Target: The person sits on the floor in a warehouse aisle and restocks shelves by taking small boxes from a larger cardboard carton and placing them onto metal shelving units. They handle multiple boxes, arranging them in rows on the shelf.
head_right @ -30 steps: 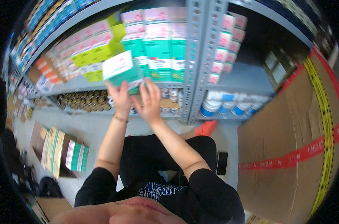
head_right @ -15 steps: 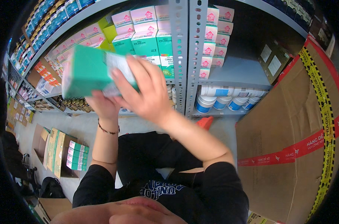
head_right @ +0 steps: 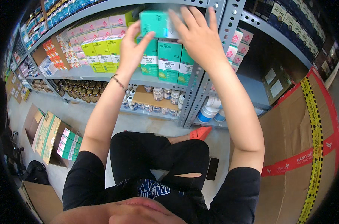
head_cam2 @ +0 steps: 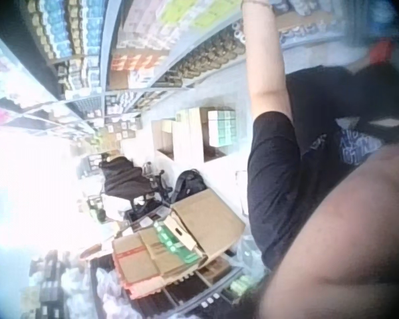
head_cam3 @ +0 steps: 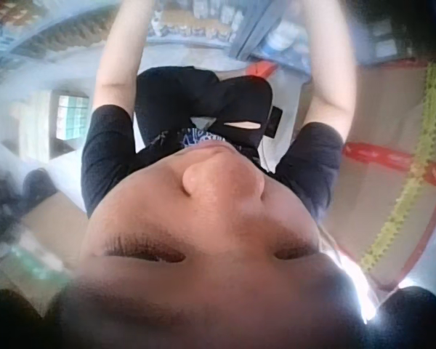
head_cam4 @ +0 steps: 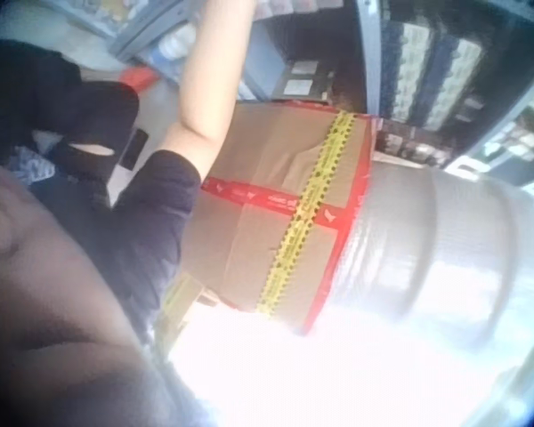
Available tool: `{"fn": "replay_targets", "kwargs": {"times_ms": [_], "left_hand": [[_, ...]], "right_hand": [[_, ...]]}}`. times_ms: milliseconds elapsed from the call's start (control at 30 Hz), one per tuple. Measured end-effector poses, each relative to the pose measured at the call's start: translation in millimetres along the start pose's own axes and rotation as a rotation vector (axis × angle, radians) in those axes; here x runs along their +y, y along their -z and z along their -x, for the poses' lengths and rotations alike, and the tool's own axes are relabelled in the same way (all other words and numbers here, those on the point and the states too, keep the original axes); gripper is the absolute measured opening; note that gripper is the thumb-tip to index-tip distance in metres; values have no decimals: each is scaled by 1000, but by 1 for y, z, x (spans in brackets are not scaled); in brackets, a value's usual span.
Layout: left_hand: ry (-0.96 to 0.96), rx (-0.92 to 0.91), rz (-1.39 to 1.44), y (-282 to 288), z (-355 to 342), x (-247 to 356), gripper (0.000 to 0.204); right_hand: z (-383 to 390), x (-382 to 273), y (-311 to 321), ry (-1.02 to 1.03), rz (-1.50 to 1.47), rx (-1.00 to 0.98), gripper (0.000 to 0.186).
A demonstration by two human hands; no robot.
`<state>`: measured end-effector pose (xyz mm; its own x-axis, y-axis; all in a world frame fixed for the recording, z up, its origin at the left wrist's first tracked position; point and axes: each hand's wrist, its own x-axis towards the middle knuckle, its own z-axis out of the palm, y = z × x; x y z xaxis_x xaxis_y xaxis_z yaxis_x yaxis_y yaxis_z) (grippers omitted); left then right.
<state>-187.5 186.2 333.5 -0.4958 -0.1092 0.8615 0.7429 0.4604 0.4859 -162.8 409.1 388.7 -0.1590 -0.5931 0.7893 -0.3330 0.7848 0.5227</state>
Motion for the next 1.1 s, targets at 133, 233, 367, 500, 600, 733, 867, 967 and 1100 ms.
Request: {"fn": "replay_targets", "kwargs": {"times_ms": [133, 233, 367, 500, 600, 733, 867, 967, 1100], "left_hand": [[-36, -6, -366, -20, 0, -2, 51], [-83, -12, -359, -14, 0, -8, 53], [-136, -22, -274, 5, 17, -12, 65], [-263, 79, -259, 41, 67, -12, 72], [-200, 106, -342, 95, 137, -4, 67], [46, 189, -798, 240, 252, -58, 68], [520, 49, -1276, 439, 359, -97, 75], [847, -111, -1502, 538, 394, -106, 95], [1174, -412, -1551, 585, 406, -154, 113]], "right_hand": [[28, -1, -1, -53, 33, -81, 74], [41, -16, -2, -102, 30, -120, 77], [56, -35, -20, -198, -43, -167, 86], [70, -45, -42, -138, -78, -218, 88], [97, -31, -30, -44, 112, -66, 80], [148, -85, -5, -7, -98, -17, 67], [234, -141, -13, 76, -460, -180, 53], [268, -191, -7, 67, -617, -404, 50], [282, -242, 11, -12, -818, -551, 51]]}}
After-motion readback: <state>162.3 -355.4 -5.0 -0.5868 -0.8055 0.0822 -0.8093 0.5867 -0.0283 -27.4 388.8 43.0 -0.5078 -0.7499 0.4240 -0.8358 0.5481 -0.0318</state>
